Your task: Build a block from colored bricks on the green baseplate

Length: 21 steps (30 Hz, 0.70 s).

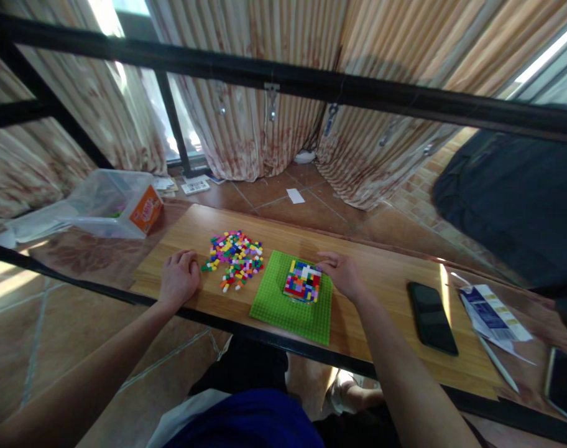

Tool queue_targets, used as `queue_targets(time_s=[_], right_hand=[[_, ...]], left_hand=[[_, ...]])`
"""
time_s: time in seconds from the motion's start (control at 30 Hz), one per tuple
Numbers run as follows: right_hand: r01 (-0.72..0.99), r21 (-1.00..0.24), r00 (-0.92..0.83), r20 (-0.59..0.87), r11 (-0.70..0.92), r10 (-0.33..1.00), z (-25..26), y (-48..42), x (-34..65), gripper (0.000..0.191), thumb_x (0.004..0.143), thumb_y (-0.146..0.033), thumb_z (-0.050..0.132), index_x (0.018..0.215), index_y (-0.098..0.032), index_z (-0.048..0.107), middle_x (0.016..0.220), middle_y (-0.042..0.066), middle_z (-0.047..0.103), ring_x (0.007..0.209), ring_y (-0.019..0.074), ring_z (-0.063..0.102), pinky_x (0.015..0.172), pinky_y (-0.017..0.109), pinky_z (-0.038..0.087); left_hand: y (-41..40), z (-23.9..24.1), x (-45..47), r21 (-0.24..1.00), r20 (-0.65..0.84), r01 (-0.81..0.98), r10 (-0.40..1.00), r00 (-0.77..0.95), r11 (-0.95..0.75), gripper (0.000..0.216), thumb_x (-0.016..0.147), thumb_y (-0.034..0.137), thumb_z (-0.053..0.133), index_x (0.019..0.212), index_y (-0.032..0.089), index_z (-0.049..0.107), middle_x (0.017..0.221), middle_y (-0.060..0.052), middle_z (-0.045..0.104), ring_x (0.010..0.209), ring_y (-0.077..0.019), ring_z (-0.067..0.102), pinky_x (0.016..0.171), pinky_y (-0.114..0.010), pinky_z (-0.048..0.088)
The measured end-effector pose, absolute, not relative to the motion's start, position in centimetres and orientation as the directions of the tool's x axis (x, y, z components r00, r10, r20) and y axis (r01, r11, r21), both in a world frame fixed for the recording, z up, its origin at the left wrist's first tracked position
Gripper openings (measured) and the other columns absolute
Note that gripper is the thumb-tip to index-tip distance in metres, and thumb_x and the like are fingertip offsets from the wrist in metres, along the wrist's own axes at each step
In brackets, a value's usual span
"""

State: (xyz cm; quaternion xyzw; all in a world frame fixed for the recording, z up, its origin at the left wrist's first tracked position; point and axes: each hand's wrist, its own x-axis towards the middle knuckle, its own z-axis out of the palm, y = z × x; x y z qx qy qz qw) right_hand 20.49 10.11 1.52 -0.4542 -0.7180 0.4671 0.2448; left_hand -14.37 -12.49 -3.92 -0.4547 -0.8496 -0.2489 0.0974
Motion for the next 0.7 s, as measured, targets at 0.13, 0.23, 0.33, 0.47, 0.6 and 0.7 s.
queue_targets(time_s=[0.13,0.23,0.33,0.47,0.6,0.7], right_hand=[[0.339,-0.939,-0.432,-0.094,0.064,0.897,0.9,10.1,20.7,0.062,0.055,-0.054,0.085,0.101,-0.015,0.071,0.073,0.007,0.076,0.072,0.0221,0.072,0.07,0.035,0.056],[0.305,-0.952,-0.409,-0.125,0.007,0.904,0.8,10.0,20.7,0.066,0.048,-0.056,0.087,0.098,-0.015,0.071,0.073,0.006,0.076,0.066,0.0194,0.07,0.064,0.032,0.054],[0.291,-0.956,-0.377,-0.16,-0.047,0.912,0.7,9.8,20.7,0.068,0.047,-0.056,0.087,0.099,-0.015,0.071,0.074,0.006,0.076,0.063,0.0166,0.068,0.059,0.028,0.051],[0.309,-0.95,-0.371,-0.166,-0.047,0.914,0.1,9.6,20.8,0.063,0.051,-0.057,0.085,0.098,-0.017,0.072,0.075,0.005,0.076,0.065,0.0167,0.068,0.058,0.028,0.05],[0.256,-0.965,-0.341,-0.137,-0.049,0.93,-0.5,9.3,20.6,0.061,0.051,-0.054,0.086,0.098,-0.017,0.072,0.073,0.003,0.075,0.064,0.0168,0.067,0.059,0.029,0.052],[0.196,-0.98,-0.312,-0.101,-0.04,0.945,-0.8,8.9,20.4,0.06,0.052,-0.052,0.085,0.099,-0.018,0.072,0.075,0.003,0.075,0.066,0.017,0.068,0.062,0.03,0.054]], left_hand=[[-12.5,-4.0,-14.5,0.339,0.399,0.826,0.727,-0.559,0.45,0.033,0.089,0.023,0.042,0.11,0.011,0.064,0.118,-0.019,0.063,0.115,-0.0331,0.055,0.104,-0.048,0.041],[-12.5,-4.1,-14.5,0.337,0.401,0.829,0.729,-0.555,0.446,0.033,0.089,0.023,0.042,0.11,0.012,0.064,0.119,-0.018,0.063,0.115,-0.033,0.055,0.104,-0.049,0.041],[-12.5,-4.1,-14.6,0.34,0.396,0.827,0.73,-0.557,0.447,0.033,0.088,0.023,0.043,0.11,0.012,0.064,0.118,-0.018,0.064,0.115,-0.0328,0.056,0.104,-0.048,0.041],[-12.5,-4.1,-14.6,0.343,0.397,0.827,0.73,-0.557,0.445,0.032,0.088,0.023,0.042,0.11,0.013,0.064,0.118,-0.018,0.064,0.115,-0.0331,0.056,0.103,-0.049,0.041],[-12.5,-4.1,-14.5,0.338,0.401,0.828,0.727,-0.558,0.448,0.032,0.088,0.023,0.043,0.11,0.014,0.064,0.118,-0.017,0.064,0.115,-0.0331,0.056,0.103,-0.049,0.041],[-12.5,-4.1,-14.5,0.331,0.404,0.834,0.732,-0.548,0.441,0.033,0.089,0.022,0.042,0.11,0.012,0.064,0.119,-0.019,0.063,0.116,-0.0335,0.055,0.103,-0.049,0.04]])
